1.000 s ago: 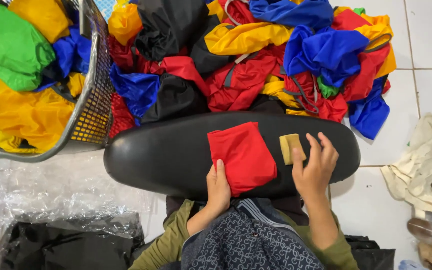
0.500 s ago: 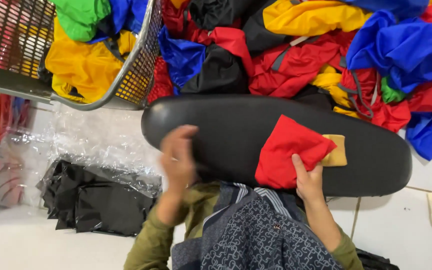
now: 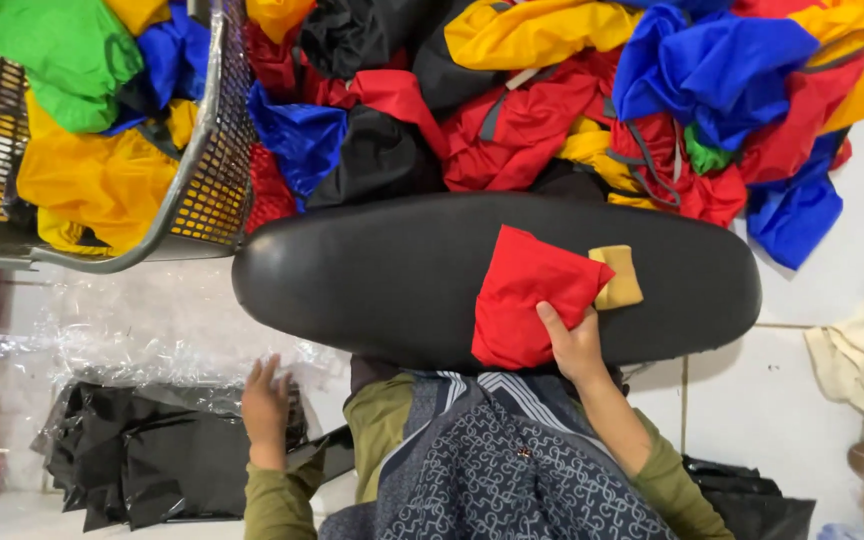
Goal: The person prepares several colorful fabric covers by hand and using shears; they trim excess material from the edges of a red cover, clean its surface with a sponge, and place the finished covers into plastic bags.
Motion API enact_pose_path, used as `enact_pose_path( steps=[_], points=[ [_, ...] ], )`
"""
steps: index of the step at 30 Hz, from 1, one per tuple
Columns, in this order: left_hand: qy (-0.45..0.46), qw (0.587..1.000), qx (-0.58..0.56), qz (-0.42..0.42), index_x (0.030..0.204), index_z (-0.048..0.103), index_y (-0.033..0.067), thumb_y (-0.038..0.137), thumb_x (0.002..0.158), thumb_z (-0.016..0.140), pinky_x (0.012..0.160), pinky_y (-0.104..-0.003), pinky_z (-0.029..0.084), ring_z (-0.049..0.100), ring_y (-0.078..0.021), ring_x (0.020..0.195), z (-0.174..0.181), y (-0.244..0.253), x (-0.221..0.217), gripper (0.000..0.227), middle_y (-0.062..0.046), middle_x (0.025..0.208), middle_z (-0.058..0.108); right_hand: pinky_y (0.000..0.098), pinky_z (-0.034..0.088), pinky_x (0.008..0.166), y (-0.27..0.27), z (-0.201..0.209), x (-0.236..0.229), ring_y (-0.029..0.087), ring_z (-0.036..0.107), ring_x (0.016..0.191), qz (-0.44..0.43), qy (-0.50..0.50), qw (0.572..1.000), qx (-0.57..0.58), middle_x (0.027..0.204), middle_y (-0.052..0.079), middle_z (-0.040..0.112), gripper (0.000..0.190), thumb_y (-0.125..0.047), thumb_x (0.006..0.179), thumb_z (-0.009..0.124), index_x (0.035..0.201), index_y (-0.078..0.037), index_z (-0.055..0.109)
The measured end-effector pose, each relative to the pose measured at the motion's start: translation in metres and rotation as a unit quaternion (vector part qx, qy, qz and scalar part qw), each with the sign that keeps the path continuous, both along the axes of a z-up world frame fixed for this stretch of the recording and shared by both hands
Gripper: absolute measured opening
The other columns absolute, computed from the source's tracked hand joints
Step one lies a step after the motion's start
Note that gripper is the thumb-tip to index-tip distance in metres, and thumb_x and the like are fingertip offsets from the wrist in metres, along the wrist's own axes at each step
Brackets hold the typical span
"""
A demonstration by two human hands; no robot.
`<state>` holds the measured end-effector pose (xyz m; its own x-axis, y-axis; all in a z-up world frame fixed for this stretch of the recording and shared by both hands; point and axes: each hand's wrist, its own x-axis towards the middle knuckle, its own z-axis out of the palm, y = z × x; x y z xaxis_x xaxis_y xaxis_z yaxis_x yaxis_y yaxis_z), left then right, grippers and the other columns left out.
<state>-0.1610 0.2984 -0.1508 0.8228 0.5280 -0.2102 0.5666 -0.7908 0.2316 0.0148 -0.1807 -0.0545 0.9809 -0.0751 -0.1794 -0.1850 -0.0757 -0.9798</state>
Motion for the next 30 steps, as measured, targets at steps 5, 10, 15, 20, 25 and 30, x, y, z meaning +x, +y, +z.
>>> enact_pose_path(
  steps=[5,10,15,20,25,30],
  points=[
    [-0.152,0.983,-0.051,0.091,0.131,0.072,0.0035,0.041,0.111,0.061,0.102,-0.053,0.051,0.064,-0.0434,0.120,-0.001,0.037,-0.002,0.044,-0.026,0.128,0.070,0.0454,0.052,0.100,-0.003,0.000,0.003,0.019,0.066,0.103,0.019,-0.013,1.000,0.009,0.107,0.011,0.071,0.037,-0.018,0.096,0.073,0.127,-0.001,0.063],
    [-0.280,0.957,0.066,0.037,0.122,0.078,0.0020,0.021,0.118,0.057,0.086,-0.049,0.055,0.069,-0.0445,0.102,0.078,0.063,0.021,0.028,-0.023,0.104,0.073,0.0456,0.052,0.099,-0.003,0.004,0.003,0.019,0.066,0.102,0.024,-0.016,0.999,0.015,0.106,0.012,0.072,0.035,-0.018,0.096,0.072,0.125,-0.001,0.064],
    [-0.351,0.926,0.102,-0.099,0.111,0.069,-0.0167,-0.011,0.103,0.058,0.095,-0.047,0.054,0.069,-0.0465,0.113,0.227,-0.008,0.091,0.014,-0.034,0.139,0.068,0.0270,0.054,0.083,0.004,0.023,0.005,0.017,0.066,0.093,0.020,-0.006,0.998,0.057,0.110,0.011,0.071,0.027,-0.013,0.097,0.065,0.118,0.004,0.061],
    [-0.383,0.885,-0.030,-0.264,0.087,0.069,0.0093,0.028,0.073,0.093,0.124,-0.059,0.017,0.029,-0.0524,0.151,0.246,-0.123,0.164,0.034,-0.020,0.152,0.054,0.0432,0.054,0.097,0.004,0.005,0.004,0.019,0.067,0.102,-0.008,-0.005,0.998,0.065,0.106,0.011,0.072,0.036,-0.014,0.094,0.074,0.126,-0.002,0.065],
    [-0.206,0.905,-0.059,-0.369,0.114,0.063,0.0072,0.048,0.071,0.088,0.112,-0.074,0.022,0.032,-0.0532,0.147,0.219,-0.209,0.195,0.064,-0.023,0.158,0.044,0.0412,0.053,0.100,0.008,0.017,-0.015,0.017,0.065,0.103,-0.108,0.006,0.988,0.109,0.111,0.008,0.069,0.040,-0.013,0.095,0.072,0.131,-0.002,0.061],
    [-0.121,0.890,-0.096,-0.429,0.151,0.046,0.0123,0.048,0.081,0.080,0.112,-0.077,0.018,0.024,-0.0523,0.150,0.202,-0.237,0.198,0.086,-0.023,0.161,0.038,0.0397,0.050,0.102,-0.015,0.027,-0.044,0.017,0.060,0.111,-0.220,0.006,0.975,0.043,0.123,0.010,0.065,0.054,-0.009,0.090,0.076,0.139,-0.001,0.056]
  ],
)
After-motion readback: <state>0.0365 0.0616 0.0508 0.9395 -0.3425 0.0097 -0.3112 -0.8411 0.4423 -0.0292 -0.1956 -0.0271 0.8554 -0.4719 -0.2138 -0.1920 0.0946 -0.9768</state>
